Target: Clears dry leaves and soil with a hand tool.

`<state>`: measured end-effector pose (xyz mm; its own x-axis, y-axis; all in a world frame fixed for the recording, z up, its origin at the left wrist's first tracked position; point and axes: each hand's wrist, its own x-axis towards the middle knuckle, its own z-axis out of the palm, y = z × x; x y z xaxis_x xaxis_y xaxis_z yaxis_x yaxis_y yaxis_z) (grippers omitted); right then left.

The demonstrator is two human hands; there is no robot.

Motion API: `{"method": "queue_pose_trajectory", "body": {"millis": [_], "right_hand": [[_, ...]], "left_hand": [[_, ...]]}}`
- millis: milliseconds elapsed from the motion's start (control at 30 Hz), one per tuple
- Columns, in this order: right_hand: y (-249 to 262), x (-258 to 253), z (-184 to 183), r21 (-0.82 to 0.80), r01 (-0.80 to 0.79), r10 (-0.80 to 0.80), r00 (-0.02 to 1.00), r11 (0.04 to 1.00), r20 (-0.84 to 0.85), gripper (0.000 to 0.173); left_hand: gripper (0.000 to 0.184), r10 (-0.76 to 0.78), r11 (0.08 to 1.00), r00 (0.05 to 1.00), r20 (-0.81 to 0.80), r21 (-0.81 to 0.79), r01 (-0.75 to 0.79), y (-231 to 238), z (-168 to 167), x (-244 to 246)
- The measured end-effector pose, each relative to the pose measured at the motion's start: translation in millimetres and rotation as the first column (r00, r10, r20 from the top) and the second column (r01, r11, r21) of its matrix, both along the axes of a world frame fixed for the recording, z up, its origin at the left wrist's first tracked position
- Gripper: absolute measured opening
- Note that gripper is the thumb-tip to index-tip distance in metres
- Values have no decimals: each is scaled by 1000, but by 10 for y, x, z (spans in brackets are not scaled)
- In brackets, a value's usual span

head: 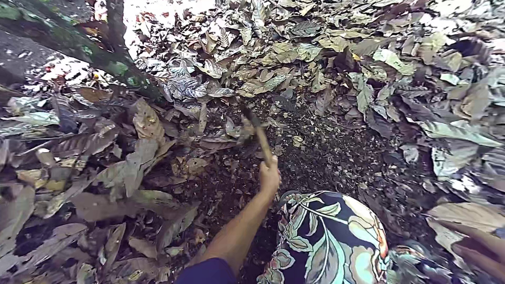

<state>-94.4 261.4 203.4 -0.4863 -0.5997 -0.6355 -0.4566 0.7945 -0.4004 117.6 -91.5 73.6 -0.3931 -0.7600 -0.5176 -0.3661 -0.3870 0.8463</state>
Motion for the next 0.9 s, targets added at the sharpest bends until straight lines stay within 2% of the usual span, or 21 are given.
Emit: {"method": "queue_pose_trajectory", "body": {"millis": [33, 67, 100, 133, 200, 233, 267, 300, 367, 433, 500, 567, 633, 700, 733, 767, 800, 833, 900], "right_hand": [[28, 21, 6, 6, 15, -15, 1000, 1000, -5, 52], [55, 38, 2, 16, 30, -30, 1000, 999, -6, 52], [79, 49, -2, 21, 39, -39, 999, 999, -3, 52], [107, 51, -8, 24, 41, -41, 999, 999, 0, 52], [157, 28, 0, 22, 46, -46, 999, 999, 14, 51], [179, 12, 0, 12, 49, -49, 999, 999, 15, 51], [192, 2, -1, 8, 53, -54, 998, 999, 18, 52], [195, -9, 3, 7, 61, -61, 998, 998, 25, 52], [193, -33, 35, -1, 72, -72, 997, 997, 23, 52], [184, -16, 52, -17, 59, -59, 998, 998, 28, 52], [149, 9, 94, -44, 19, -17, 999, 999, 32, 53], [112, 31, 123, -81, -20, 22, 999, 997, 27, 53], [85, 57, 126, -103, -41, 45, 998, 994, 34, 52], [73, 59, 112, -125, -74, 79, 996, 989, 37, 52], [67, 52, 108, -136, -86, 92, 995, 987, 38, 52], [66, 39, 98, -150, -96, 102, 994, 984, 39, 52], [63, 30, 94, -158, -100, 108, 993, 982, 41, 52], [53, 25, 108, -160, -102, 110, 993, 982, 41, 52], [45, 24, 133, -175, -102, 109, 993, 979, 32, 52]], "left_hand": [[51, -198, 974, 966, 165, -79, 214, 38, -188, -41], [56, -363, 899, 864, 348, -112, 423, 37, -318, -50], [60, -473, 791, 709, 523, -103, 603, 2, -414, -37], [62, -515, 678, 556, 652, -87, 730, -58, -508, 4], [64, -506, 501, 325, 799, -35, 865, -258, -686, 210], [66, -487, 465, 247, 838, 9, 885, -397, -742, 395], [67, -452, 478, 202, 869, 45, 877, -549, -789, 664], [67, -407, 538, 190, 893, 66, 841, -706, -796, 990], [67, -271, 729, 210, 939, 58, 682, -1030, -702, 1670], [67, -103, 905, 264, 959, -20, 425, -1381, -413, 2370], [71, 92, 964, 327, 941, -166, 207, -1718, 3, 3003], [73, 261, 954, 378, 888, -297, 38, -1949, 462, 3455], [73, 457, 888, 460, 761, -424, -181, -1945, 829, 3614], [62, 637, 768, 625, 451, -438, -467, -1800, 1051, 3448], [56, 690, 717, 682, 242, -360, -598, -1712, 1129, 3293], [54, 717, 682, 695, 59, -270, -680, -1627, 1169, 3114], [54, 719, 669, 692, -66, -203, -715, -1523, 1174, 2933], [55, 703, 682, 701, -120, -168, -712, -1396, 1140, 2757], [56, 628, 759, 775, -71, -163, -630, -1084, 942, 2453]]}}
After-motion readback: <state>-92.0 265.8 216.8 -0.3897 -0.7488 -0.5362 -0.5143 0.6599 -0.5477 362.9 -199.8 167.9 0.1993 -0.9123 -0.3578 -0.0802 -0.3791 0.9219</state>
